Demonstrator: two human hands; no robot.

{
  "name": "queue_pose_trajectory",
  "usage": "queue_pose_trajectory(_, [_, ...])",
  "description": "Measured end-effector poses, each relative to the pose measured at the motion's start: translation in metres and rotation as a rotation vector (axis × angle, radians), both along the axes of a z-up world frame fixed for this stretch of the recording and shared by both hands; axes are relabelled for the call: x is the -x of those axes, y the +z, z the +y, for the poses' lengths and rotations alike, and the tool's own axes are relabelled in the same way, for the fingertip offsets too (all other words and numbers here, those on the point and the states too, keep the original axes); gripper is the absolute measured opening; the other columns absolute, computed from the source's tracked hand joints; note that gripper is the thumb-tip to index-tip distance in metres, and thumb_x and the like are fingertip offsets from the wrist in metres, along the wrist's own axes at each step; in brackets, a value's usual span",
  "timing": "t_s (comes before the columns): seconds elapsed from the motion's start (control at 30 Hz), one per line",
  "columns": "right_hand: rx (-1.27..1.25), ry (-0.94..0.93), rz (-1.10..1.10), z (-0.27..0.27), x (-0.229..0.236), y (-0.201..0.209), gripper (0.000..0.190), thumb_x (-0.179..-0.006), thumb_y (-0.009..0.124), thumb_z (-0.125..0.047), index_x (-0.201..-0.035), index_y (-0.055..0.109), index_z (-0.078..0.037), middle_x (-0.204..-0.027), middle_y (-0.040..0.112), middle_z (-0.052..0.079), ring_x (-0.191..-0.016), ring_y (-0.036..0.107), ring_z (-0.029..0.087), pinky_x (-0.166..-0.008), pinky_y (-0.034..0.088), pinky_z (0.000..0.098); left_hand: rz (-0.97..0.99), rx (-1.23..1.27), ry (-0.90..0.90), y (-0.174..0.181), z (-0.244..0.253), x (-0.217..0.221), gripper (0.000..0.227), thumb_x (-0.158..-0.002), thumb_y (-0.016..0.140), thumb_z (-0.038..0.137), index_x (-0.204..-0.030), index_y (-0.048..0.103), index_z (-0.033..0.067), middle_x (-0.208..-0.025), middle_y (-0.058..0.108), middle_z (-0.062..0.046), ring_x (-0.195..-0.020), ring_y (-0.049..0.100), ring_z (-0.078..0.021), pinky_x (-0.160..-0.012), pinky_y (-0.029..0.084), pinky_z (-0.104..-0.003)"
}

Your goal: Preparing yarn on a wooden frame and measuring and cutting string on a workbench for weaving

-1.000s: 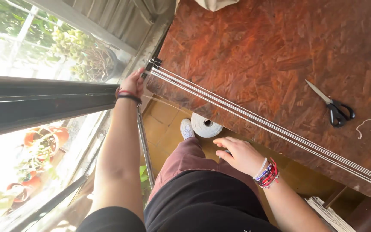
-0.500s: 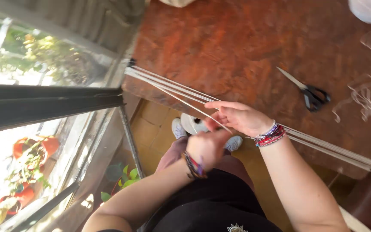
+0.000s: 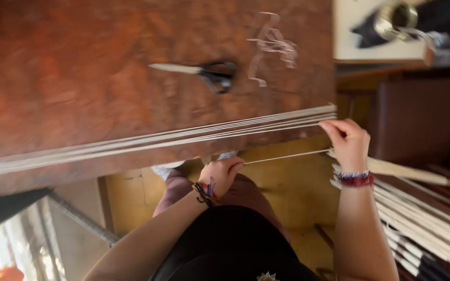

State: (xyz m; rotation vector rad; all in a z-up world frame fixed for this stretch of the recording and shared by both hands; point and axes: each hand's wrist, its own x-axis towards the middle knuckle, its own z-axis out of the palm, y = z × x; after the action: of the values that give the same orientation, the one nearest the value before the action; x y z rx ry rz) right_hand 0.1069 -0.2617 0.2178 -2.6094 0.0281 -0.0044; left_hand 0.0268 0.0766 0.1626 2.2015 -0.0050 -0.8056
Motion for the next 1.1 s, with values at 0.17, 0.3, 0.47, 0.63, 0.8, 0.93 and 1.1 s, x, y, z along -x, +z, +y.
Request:
queue_pose_trajectory(0.17, [-0.09,-0.174,0.087,-0.119,-0.009,-0.085,0.005,-0.102,0.084,-0.023,-0.105,0.081,-0.02,-0.089,0.072,0.001,-0.085,0.069,0.021,-0.081,0.053,0.0314,0.119,0.009,-0.14,-0.017,-0.073,-0.015,0.024,-0.099,0.058,0.041,-0.117,0.07,0.0316,-0.099,0.079,-0.002,-0.097,0.074,-0.0284,-0.085,0.06,-0.046])
queue_pose_trajectory(0.3, [-0.075,-0.286,0.083,-0.181,-0.004,-0.196,0.003,-0.101,0.083,-0.026,-0.102,0.081,-0.024,-0.092,0.075,0.001,-0.09,0.071,0.027,-0.081,0.054,0.0356,0.24,0.034,-0.254,-0.068,-0.106,0.004,0.032,-0.098,0.054,0.045,-0.125,0.065,0.0321,-0.111,0.076,-0.004,-0.105,0.072,-0.0294,-0.09,0.059,-0.045])
queue_pose_trajectory(0.47, [-0.164,-0.372,-0.044,-0.163,0.041,-0.343,0.011,-0.103,0.069,-0.008,-0.095,0.077,-0.006,-0.076,0.066,0.022,-0.075,0.067,0.034,-0.069,0.051,0.0394,0.218,-0.01,-0.288,-0.096,-0.108,0.012,0.051,-0.095,0.06,0.044,-0.143,0.051,0.0296,-0.131,0.064,-0.01,-0.118,0.066,-0.0365,-0.099,0.054,-0.051])
queue_pose_trajectory(0.63, [0.706,0.455,0.717,0.004,0.12,-0.375,0.033,-0.094,0.058,-0.01,-0.075,0.084,-0.019,-0.072,0.077,-0.001,-0.084,0.078,0.021,-0.082,0.059,0.036,0.266,-0.087,-0.094,-0.267,-0.101,0.08,0.061,-0.101,0.048,0.055,-0.151,0.046,0.0196,-0.133,0.062,-0.019,-0.121,0.065,-0.0391,-0.103,0.052,-0.05])
queue_pose_trajectory(0.8, [0.398,0.619,0.619,0.181,0.133,-0.266,0.028,-0.098,0.054,-0.017,-0.096,0.08,-0.009,-0.092,0.078,0.013,-0.099,0.073,0.034,-0.095,0.051,0.0436,0.25,0.085,-0.026,-0.199,-0.038,0.022,0.063,-0.102,0.044,0.058,-0.108,0.071,0.0006,-0.107,0.073,-0.024,-0.112,0.067,-0.0426,-0.099,0.053,-0.049])
queue_pose_trajectory(0.93, [0.184,0.863,0.405,0.256,0.178,-0.287,0.024,-0.09,0.058,-0.019,-0.073,0.073,-0.015,-0.067,0.074,0.005,-0.067,0.077,0.025,-0.058,0.061,0.0397,0.365,0.501,0.217,-0.158,0.06,0.027,0.042,-0.101,0.049,0.045,-0.097,0.078,0.015,-0.1,0.077,-0.013,-0.11,0.069,-0.0324,-0.102,0.052,-0.044])
queue_pose_trajectory(1.1, [0.09,0.84,0.416,0.311,0.148,-0.22,0.036,-0.091,0.064,-0.045,-0.122,0.066,-0.026,-0.111,0.069,0.005,-0.103,0.071,0.026,-0.088,0.056,0.0394,0.71,0.932,1.189,-0.205,0.205,0.104,0.019,-0.101,0.059,0.023,-0.105,0.066,0.0059,-0.072,0.049,0.001,-0.082,0.074,-0.0229,-0.069,0.064,-0.031])
